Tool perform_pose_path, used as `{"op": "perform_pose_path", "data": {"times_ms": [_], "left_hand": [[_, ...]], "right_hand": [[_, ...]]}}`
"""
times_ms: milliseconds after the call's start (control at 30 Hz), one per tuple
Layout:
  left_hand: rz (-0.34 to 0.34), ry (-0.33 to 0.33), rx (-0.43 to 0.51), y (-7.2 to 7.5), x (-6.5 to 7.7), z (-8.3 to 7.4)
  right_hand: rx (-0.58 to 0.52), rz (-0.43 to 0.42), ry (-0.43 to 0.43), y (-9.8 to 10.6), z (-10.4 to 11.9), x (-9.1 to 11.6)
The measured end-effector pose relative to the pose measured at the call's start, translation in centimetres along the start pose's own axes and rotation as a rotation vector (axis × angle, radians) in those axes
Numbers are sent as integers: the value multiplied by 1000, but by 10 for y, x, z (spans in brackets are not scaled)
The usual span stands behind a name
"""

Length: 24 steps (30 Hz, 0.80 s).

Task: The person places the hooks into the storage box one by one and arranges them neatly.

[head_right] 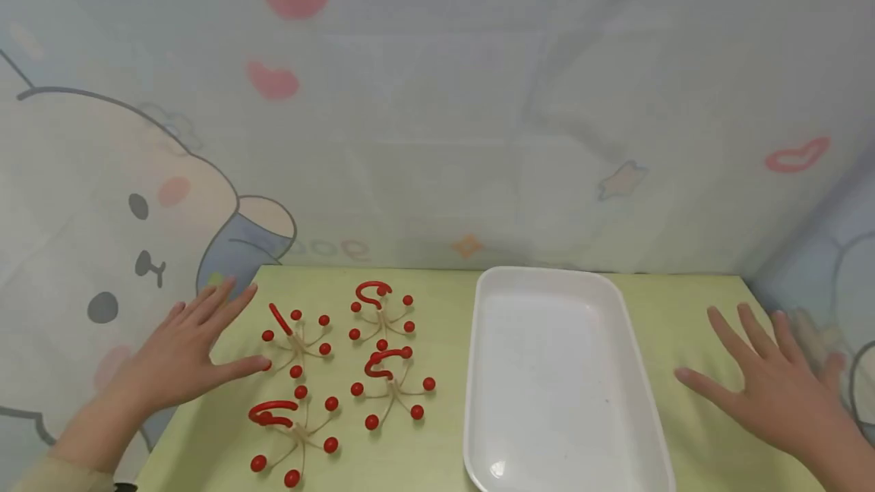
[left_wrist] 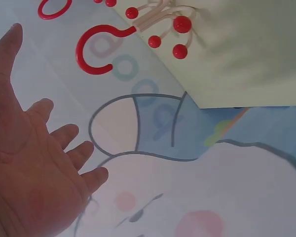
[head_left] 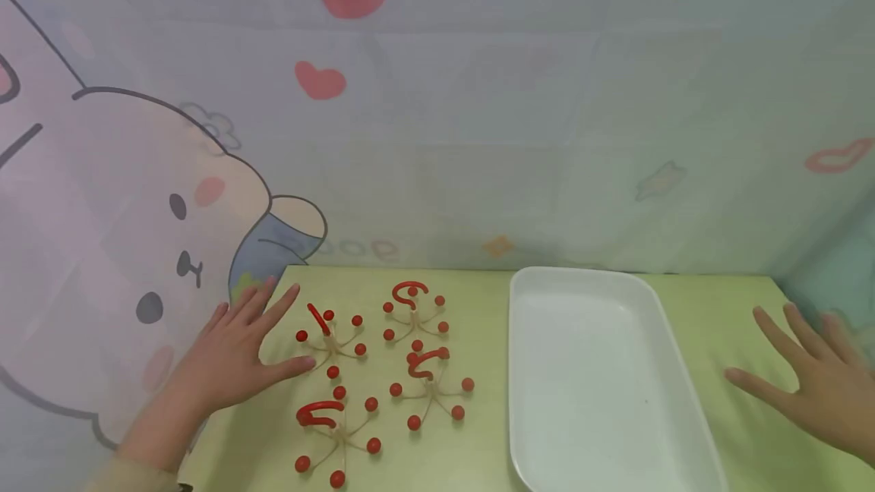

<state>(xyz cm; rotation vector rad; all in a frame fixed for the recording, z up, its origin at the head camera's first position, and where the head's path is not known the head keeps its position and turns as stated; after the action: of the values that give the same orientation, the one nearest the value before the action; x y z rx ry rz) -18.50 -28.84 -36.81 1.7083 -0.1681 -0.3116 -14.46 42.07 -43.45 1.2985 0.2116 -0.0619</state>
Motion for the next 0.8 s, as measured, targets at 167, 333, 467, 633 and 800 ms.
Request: {"op": "perform_pose_path", "data": {"times_ms": [167,333,467,633,800], "left_hand": [[11,-69,5,11,-7,-10],[34,-144,-4,19,-17,-26],[51,-196,-11,22,-25,-38],[77,-239,1,23,-32,-53],[117,-273,36,20,-38,-66]], "right_hand": [[35,61,-23,5,8,-7],[74,67,-3,6,15,-10],[37,66,19,3,17,-12],[-32,90,28,-2,17,-13],[-63,123,25,-7,17,-12]]}}
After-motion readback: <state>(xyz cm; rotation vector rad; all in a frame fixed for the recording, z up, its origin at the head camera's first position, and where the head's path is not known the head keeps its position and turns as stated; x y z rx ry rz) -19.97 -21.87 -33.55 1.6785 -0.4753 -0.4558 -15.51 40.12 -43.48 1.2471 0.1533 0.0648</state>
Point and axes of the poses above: each hand's wrist, its own x-axis away from the middle knuckle, its own y-axis out of the back of the hand, z = x × y, the point moved 4 cm from there along -x, towards the middle knuckle
